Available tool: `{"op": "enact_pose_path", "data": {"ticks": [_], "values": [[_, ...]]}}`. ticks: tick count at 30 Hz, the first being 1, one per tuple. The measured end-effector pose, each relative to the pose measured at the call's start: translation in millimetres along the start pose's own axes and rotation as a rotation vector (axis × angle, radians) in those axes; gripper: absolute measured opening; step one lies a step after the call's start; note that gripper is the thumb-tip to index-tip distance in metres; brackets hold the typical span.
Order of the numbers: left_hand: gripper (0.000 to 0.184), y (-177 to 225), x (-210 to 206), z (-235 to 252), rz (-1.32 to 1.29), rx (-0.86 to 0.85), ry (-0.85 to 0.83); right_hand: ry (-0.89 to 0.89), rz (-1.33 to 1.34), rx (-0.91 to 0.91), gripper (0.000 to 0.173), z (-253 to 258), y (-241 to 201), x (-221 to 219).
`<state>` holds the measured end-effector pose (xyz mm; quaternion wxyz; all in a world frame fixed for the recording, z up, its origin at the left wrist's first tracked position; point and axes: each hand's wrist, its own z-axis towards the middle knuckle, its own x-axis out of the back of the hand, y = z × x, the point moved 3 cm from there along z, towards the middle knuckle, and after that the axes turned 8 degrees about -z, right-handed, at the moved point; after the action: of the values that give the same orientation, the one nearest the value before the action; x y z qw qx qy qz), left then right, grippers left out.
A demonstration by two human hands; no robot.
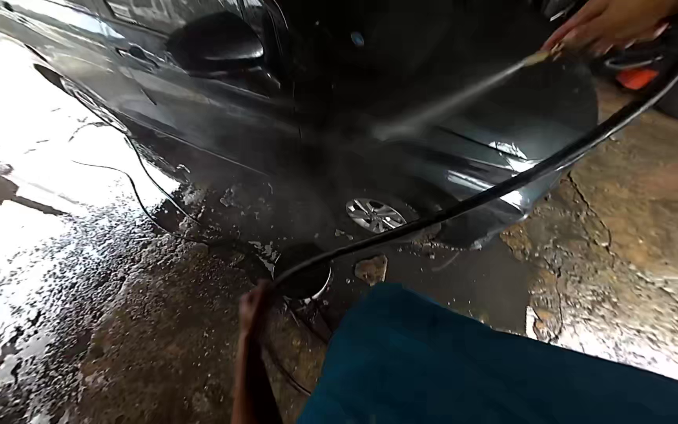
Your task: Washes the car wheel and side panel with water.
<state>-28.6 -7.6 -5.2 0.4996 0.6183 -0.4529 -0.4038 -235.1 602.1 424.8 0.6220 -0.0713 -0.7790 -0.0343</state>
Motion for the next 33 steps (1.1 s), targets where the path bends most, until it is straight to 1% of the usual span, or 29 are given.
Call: {"op": "enact_pose_path", "data": {"ticks": [1, 2, 3, 4, 6, 7, 8, 9, 10, 12, 14, 15, 17, 18, 20, 21, 23, 25, 28, 30, 31, 33], "values": [[0.046, 25, 22, 3, 0.113, -0.104, 0.18, -0.052, -0.003, -0.01, 0.032, -12, -13, -38], [0.047, 53, 43, 4, 0.268, -0.219, 0.323, -0.118, 0.032, -0.031, 0.033, -18, -18, -81], [0.05, 80, 61, 1, 0.426, -0.3, 0.424, -0.151, 0.069, -0.045, 0.034, -15, -8, -131], [0.054, 102, 74, -3, 0.59, -0.382, 0.473, -0.178, 0.095, -0.078, 0.035, -8, 14, -187], [0.064, 130, 86, -6, 0.884, -0.591, 0.483, -0.254, 0.194, -0.215, 0.037, -1, 56, -297], [0.068, 136, 87, -5, 0.975, -0.657, 0.458, -0.271, 0.27, -0.286, 0.037, -6, 66, -344], [0.071, 137, 85, -2, 1.028, -0.682, 0.425, -0.289, 0.369, -0.349, 0.038, -16, 65, -379], [0.071, 133, 86, 3, 1.042, -0.654, 0.39, -0.27, 0.458, -0.377, 0.039, -23, 59, -407], [0.071, 127, 91, 10, 1.02, -0.589, 0.357, -0.255, 0.556, -0.378, 0.039, -24, 45, -427], [0.071, 111, 110, 23, 0.923, -0.406, 0.286, -0.298, 0.725, -0.326, 0.039, -24, -2, -443], [0.065, 93, 126, 33, 0.89, -0.199, 0.183, -0.378, 0.739, -0.26, 0.039, -20, -43, -452], [0.063, 87, 127, 35, 0.924, -0.081, 0.122, -0.39, 0.711, -0.249, 0.039, -12, -52, -457], [0.055, 71, 119, 33, 1.017, 0.209, -0.002, -0.367, 0.688, -0.271, 0.039, 6, -55, -475], [0.052, 55, 115, 30, 1.054, 0.358, -0.049, -0.383, 0.697, -0.279, 0.039, 8, -54, -485], [0.048, 18, 104, 22, 1.066, 0.541, -0.106, -0.452, 0.711, -0.302, 0.039, 2, -44, -513], [0.047, 3, 96, 18, 1.053, 0.576, -0.123, -0.42, 0.732, -0.351, 0.037, -1, -31, -531], [0.048, -26, 81, 10, 1.055, 0.629, -0.185, -0.307, 0.767, -0.505, 0.036, -1, 5, -559], [0.052, -52, 64, 2, 1.091, 0.711, -0.286, -0.281, 0.788, -0.613, 0.04, 4, 25, -566], [0.057, -82, 35, 3, 1.124, 0.798, -0.392, -0.422, 0.845, -0.533, 0.039, 14, 8, -575], [0.06, -101, 19, 10, 1.105, 0.865, -0.447, -0.497, 0.858, -0.537, 0.039, 9, -3, -609], [0.061, -111, 11, 16, 1.109, 0.895, -0.486, -0.494, 0.853, -0.594, 0.039, 2, 0, -635], [0.061, -134, -5, 34, 1.13, 0.976, -0.573, -0.412, 0.825, -0.747, 0.039, -16, 21, -686]]}}
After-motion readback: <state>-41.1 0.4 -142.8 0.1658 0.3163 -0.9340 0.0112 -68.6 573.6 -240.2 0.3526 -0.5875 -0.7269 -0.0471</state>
